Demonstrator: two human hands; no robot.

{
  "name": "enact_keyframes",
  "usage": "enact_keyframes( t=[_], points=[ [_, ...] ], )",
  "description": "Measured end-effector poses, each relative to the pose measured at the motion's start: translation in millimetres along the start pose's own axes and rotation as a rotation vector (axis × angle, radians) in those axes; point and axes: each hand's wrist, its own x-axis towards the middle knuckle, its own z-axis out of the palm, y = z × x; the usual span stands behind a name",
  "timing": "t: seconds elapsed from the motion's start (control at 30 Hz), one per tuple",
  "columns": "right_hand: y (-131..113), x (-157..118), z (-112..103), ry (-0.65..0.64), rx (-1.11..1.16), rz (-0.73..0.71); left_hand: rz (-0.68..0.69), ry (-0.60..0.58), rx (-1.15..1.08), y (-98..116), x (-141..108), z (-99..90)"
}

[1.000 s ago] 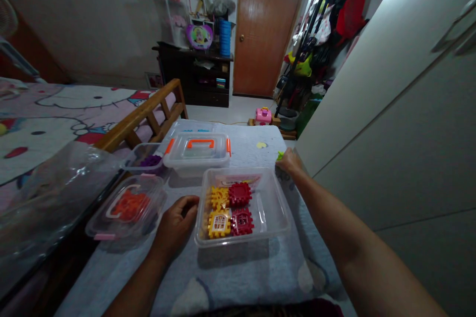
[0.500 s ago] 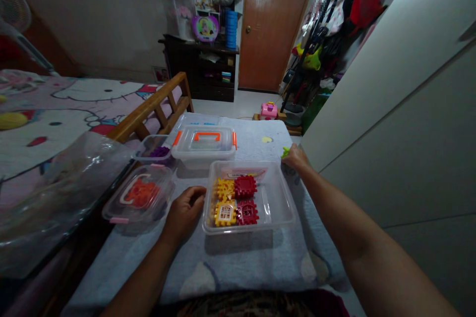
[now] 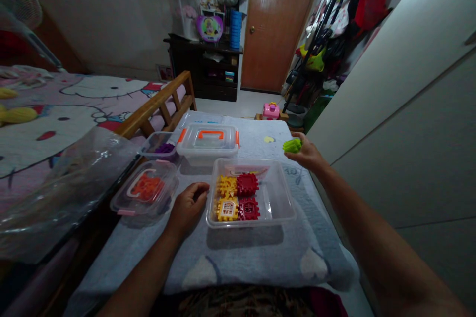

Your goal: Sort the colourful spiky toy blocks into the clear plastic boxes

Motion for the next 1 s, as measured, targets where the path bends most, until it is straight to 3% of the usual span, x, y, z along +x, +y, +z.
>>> enact_keyframes(
  t=[0.1, 0.2, 0.3, 0.43, 0.63, 1.0],
  points=[
    [-50.4, -24.7, -28.3, -0.024, 0.009, -0.206, -0.014, 0.013, -0.009, 0.4, 0.2, 0.8],
    [-91.5, -49.7, -38.9, -0.251, -0.006, -0.352, 0.001, 0.014, -0.009, -0.2, 0.5, 1.4],
    [-109.6, -64.9, -29.6, -0.461, -0.136, -0.473, 0.024, 0.012, 0.003, -1.6, 0.5, 1.5],
    [-110.6, -70.5, -5.5, -0.63, -0.391, -0.582, 0.045, 0.01, 0.01, -2.2, -0.1, 1.3],
    [-108.3, -71.3, 22.4, -0.728, -0.658, -0.681, 0.051, 0.022, 0.019, -1.0, 0.6, 0.9],
    [-98.8, -76.3, 44.8, -0.657, -0.73, -0.642, 0.028, 0.016, 0.0, -3.5, 1.0, 1.4]
  ],
)
